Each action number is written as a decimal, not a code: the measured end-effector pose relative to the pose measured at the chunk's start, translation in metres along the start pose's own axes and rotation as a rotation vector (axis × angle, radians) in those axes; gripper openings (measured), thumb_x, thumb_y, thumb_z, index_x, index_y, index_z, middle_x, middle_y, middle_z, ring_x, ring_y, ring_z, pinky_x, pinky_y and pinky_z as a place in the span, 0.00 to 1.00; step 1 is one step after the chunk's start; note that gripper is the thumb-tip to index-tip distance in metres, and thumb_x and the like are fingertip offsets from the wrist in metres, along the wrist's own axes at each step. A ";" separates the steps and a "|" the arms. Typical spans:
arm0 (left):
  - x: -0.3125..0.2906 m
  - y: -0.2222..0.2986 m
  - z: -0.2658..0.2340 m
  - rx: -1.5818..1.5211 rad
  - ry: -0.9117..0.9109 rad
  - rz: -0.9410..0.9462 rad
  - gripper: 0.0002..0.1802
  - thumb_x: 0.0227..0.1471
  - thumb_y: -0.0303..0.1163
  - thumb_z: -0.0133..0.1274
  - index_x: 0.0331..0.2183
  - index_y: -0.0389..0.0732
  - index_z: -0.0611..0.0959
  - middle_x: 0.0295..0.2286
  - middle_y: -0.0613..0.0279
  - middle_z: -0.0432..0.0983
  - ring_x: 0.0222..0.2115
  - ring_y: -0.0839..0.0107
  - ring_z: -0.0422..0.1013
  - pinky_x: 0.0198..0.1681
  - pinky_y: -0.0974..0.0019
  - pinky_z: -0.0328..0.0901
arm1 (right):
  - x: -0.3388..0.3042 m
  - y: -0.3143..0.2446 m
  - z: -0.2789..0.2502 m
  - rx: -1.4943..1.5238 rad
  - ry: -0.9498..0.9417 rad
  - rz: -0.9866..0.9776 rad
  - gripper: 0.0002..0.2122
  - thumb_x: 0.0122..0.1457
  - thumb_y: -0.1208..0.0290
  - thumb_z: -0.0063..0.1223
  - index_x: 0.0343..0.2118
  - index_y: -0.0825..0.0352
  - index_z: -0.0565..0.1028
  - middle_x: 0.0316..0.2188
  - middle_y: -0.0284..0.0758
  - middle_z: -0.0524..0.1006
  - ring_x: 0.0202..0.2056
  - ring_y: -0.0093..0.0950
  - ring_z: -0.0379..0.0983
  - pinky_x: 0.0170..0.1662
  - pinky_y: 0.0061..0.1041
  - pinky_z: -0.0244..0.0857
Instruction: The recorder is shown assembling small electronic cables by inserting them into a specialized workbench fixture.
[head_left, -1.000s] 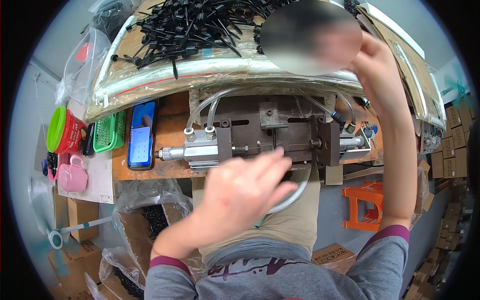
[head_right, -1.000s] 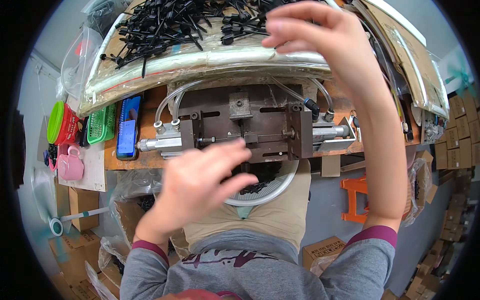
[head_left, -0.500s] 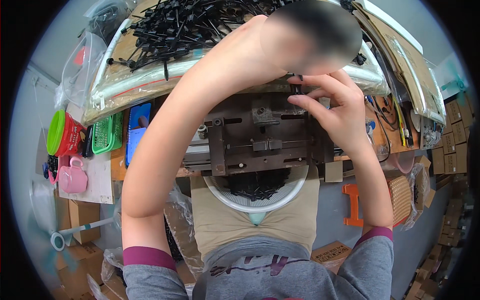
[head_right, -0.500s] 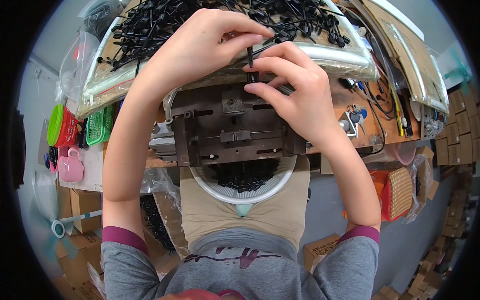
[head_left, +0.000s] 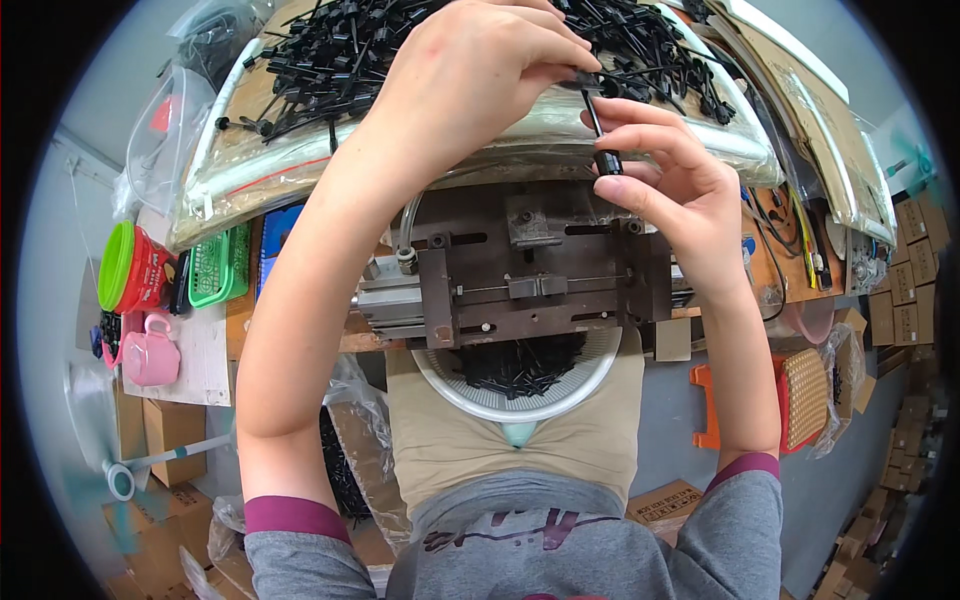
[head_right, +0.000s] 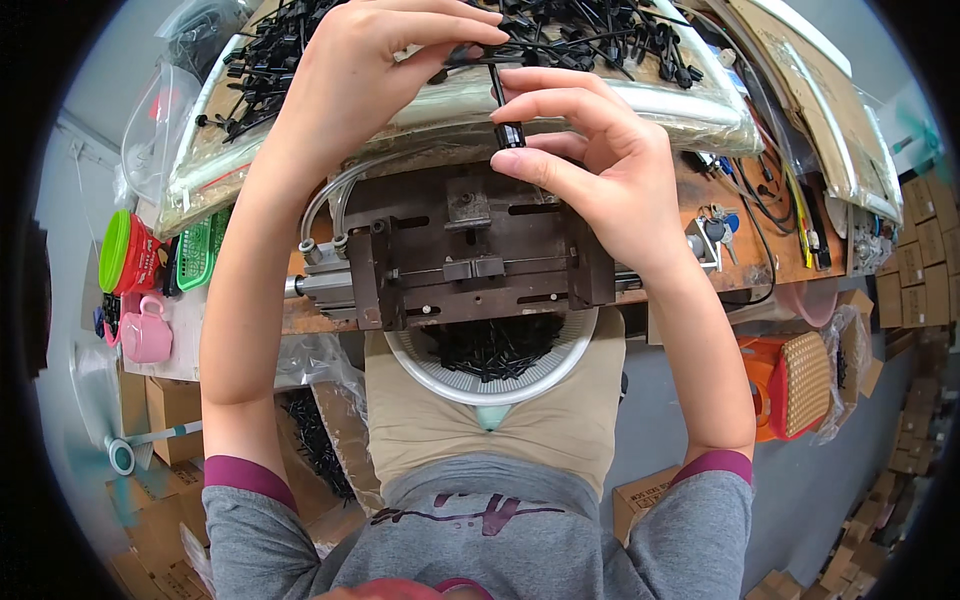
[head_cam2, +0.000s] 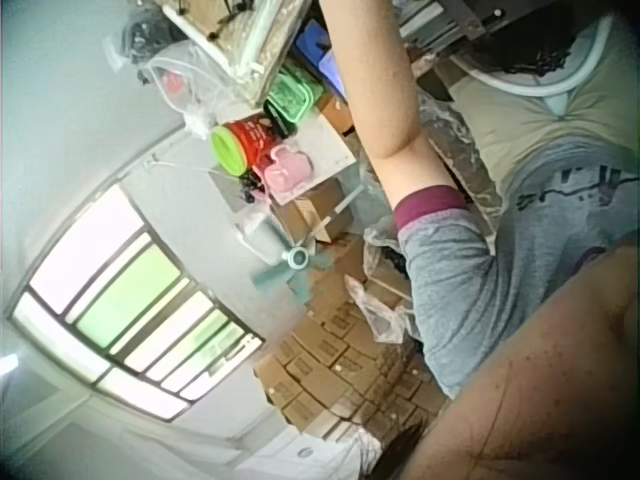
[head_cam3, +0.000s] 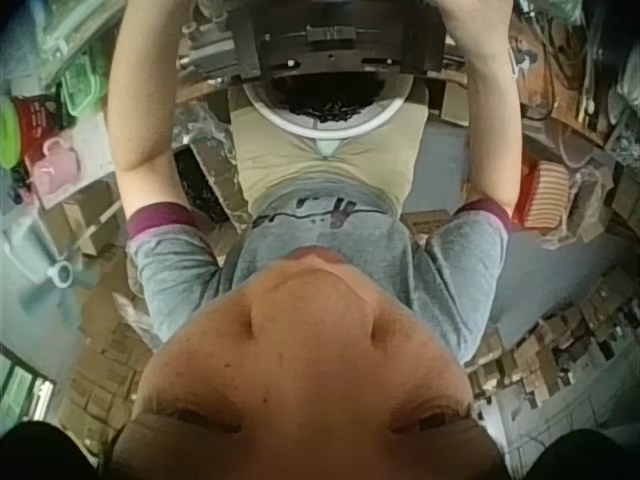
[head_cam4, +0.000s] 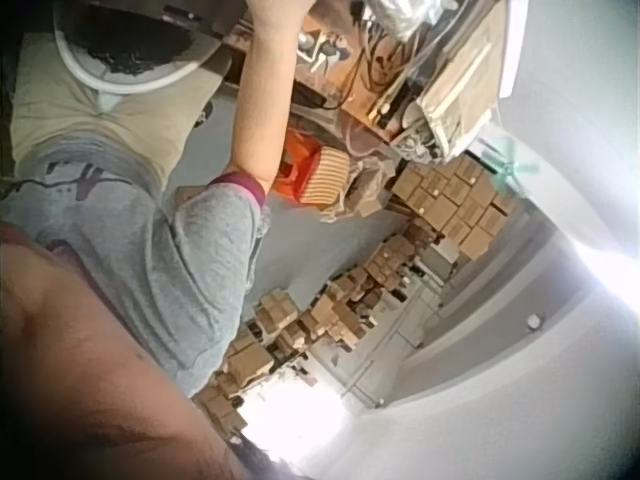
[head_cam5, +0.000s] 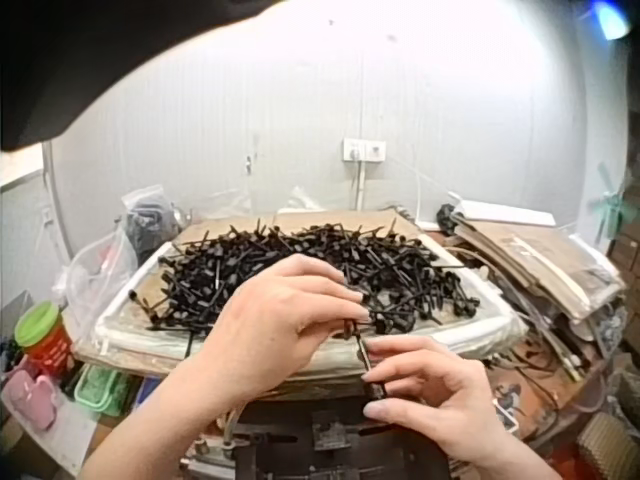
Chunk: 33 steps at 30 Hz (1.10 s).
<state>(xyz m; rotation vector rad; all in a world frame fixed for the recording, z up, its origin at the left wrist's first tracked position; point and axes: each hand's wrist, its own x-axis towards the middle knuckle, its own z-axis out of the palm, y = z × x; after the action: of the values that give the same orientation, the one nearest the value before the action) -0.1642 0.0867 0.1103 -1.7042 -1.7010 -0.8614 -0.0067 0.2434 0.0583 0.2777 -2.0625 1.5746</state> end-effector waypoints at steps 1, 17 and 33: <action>0.002 0.000 -0.001 -0.064 -0.038 -0.099 0.07 0.50 0.25 0.60 0.34 0.37 0.88 0.34 0.57 0.84 0.36 0.64 0.77 0.41 0.62 0.73 | 0.001 -0.001 -0.001 0.055 0.000 0.020 0.13 0.54 0.82 0.64 0.43 0.70 0.80 0.55 0.39 0.72 0.53 0.26 0.73 0.52 0.26 0.73; -0.035 0.038 -0.042 -0.415 0.153 -0.682 0.12 0.47 0.23 0.66 0.37 0.35 0.86 0.42 0.60 0.80 0.36 0.78 0.76 0.32 0.74 0.70 | 0.062 0.009 -0.037 0.362 0.155 0.116 0.15 0.69 0.69 0.47 0.51 0.76 0.74 0.56 0.46 0.73 0.60 0.36 0.70 0.58 0.28 0.70; -0.151 0.164 0.020 0.040 -0.261 -0.474 0.16 0.39 0.27 0.67 0.36 0.38 0.86 0.51 0.51 0.78 0.22 0.71 0.76 0.26 0.70 0.69 | -0.020 -0.033 0.006 -0.374 0.033 -0.121 0.15 0.52 0.83 0.64 0.44 0.72 0.78 0.47 0.36 0.72 0.42 0.20 0.69 0.41 0.19 0.65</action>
<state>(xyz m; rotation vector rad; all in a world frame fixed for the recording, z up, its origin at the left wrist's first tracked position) 0.0031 0.0039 -0.0126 -1.4553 -2.3402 -0.8217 0.0239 0.2246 0.0742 0.2306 -2.2174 1.0887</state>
